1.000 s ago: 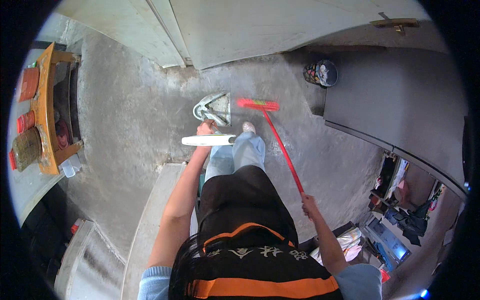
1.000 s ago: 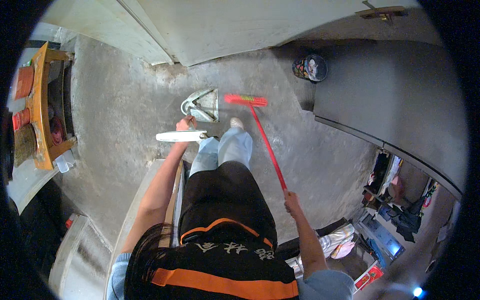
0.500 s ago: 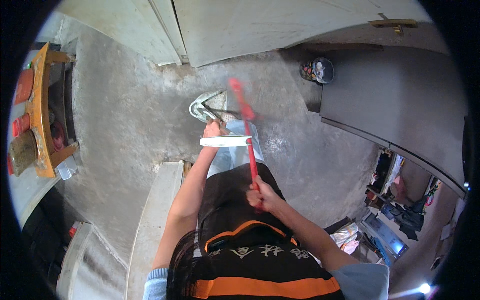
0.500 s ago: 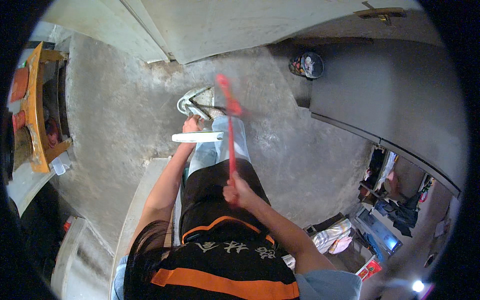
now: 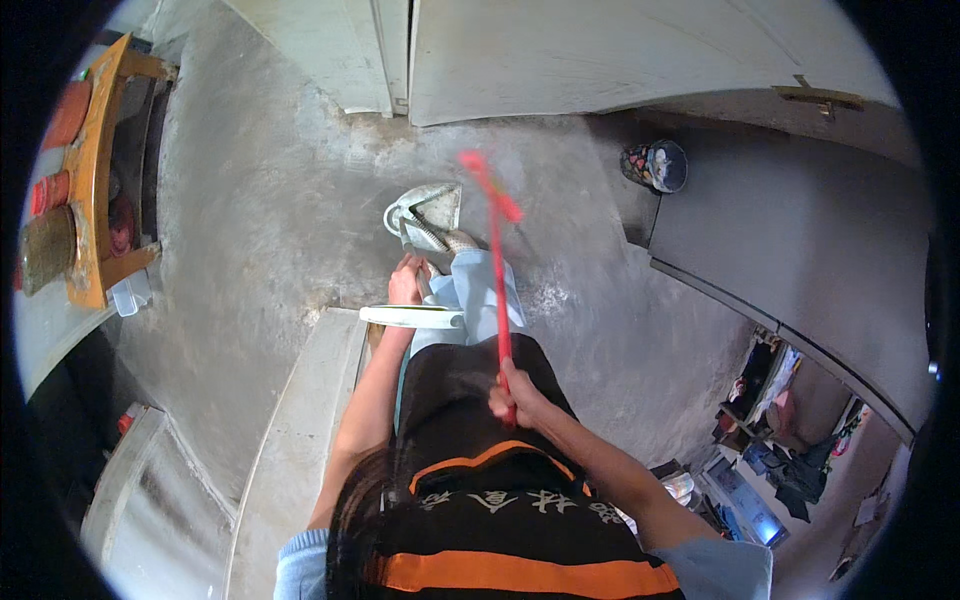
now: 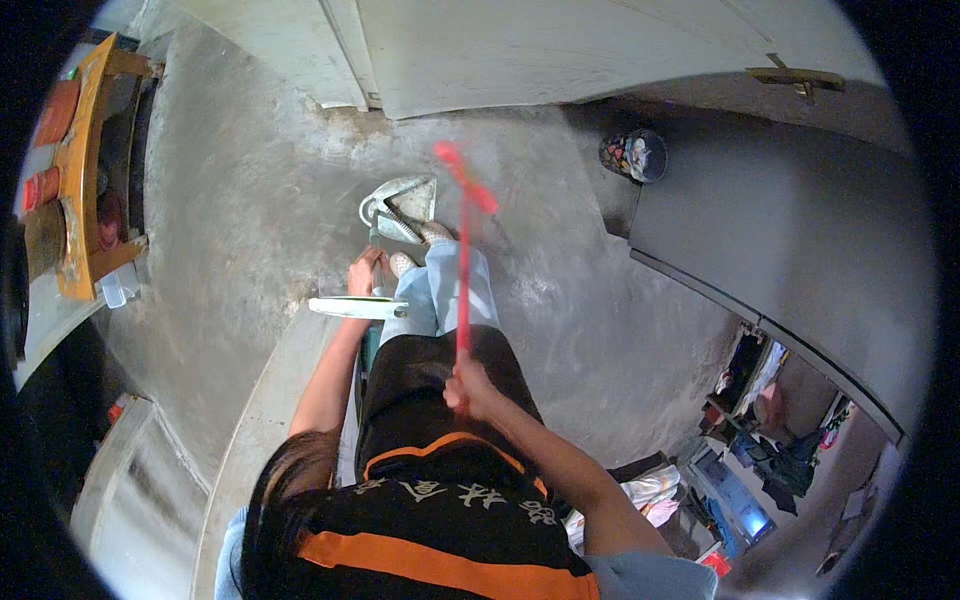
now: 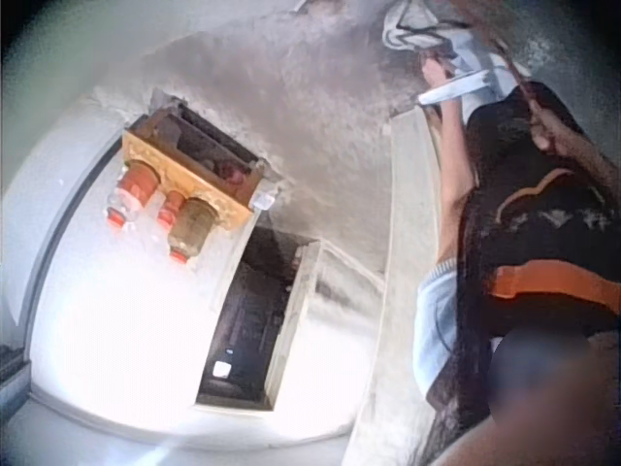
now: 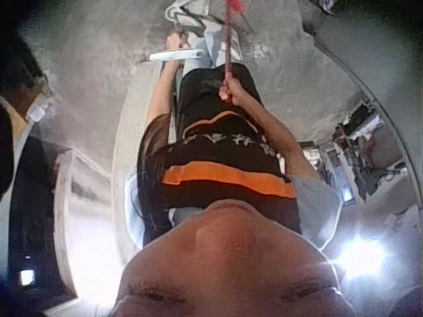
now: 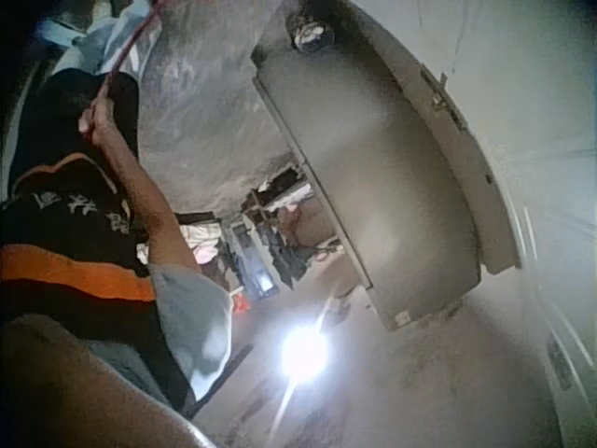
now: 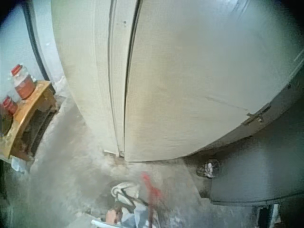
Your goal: The person sweeps a concrete floor with a red broom and collects debris into a dustpan, moving through a cluttered backroom area. They sweep around a scale, containers, and a small table, then gather the swept material into the dustpan and continue sweeping toward a doorway.
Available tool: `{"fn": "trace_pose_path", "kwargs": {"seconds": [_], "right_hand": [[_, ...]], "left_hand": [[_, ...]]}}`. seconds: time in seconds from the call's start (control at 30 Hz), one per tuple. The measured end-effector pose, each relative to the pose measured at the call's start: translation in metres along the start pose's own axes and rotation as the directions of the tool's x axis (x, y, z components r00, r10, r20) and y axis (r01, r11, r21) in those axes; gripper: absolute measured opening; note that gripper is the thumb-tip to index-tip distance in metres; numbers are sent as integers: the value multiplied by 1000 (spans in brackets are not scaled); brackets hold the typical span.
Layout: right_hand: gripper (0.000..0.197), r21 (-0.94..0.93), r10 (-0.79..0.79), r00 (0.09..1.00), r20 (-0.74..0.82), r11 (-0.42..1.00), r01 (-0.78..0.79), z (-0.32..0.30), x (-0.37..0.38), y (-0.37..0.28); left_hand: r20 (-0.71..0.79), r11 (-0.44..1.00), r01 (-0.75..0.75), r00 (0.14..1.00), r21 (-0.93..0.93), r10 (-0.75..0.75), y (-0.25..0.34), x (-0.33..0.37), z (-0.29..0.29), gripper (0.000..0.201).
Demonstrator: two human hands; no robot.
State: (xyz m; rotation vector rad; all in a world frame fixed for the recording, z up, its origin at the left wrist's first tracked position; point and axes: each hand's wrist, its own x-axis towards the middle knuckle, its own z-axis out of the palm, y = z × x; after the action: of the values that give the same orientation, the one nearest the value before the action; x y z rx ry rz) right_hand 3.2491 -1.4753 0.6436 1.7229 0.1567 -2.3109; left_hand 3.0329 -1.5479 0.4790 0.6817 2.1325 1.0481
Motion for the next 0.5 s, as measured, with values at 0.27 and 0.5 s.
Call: {"fn": "trace_pose_path", "kwargs": {"seconds": [0.27, 0.5], "right_hand": [[40, -239, 186, 959, -213, 942, -236, -33, -78, -57], [39, -522, 242, 968, 66, 835, -173, 24, 29, -74]], "left_hand": [[-485, 919, 394, 810, 32, -330, -25, -39, -57, 24], [-757, 952, 289, 599, -99, -260, -97, -80, -81, 20]]}}
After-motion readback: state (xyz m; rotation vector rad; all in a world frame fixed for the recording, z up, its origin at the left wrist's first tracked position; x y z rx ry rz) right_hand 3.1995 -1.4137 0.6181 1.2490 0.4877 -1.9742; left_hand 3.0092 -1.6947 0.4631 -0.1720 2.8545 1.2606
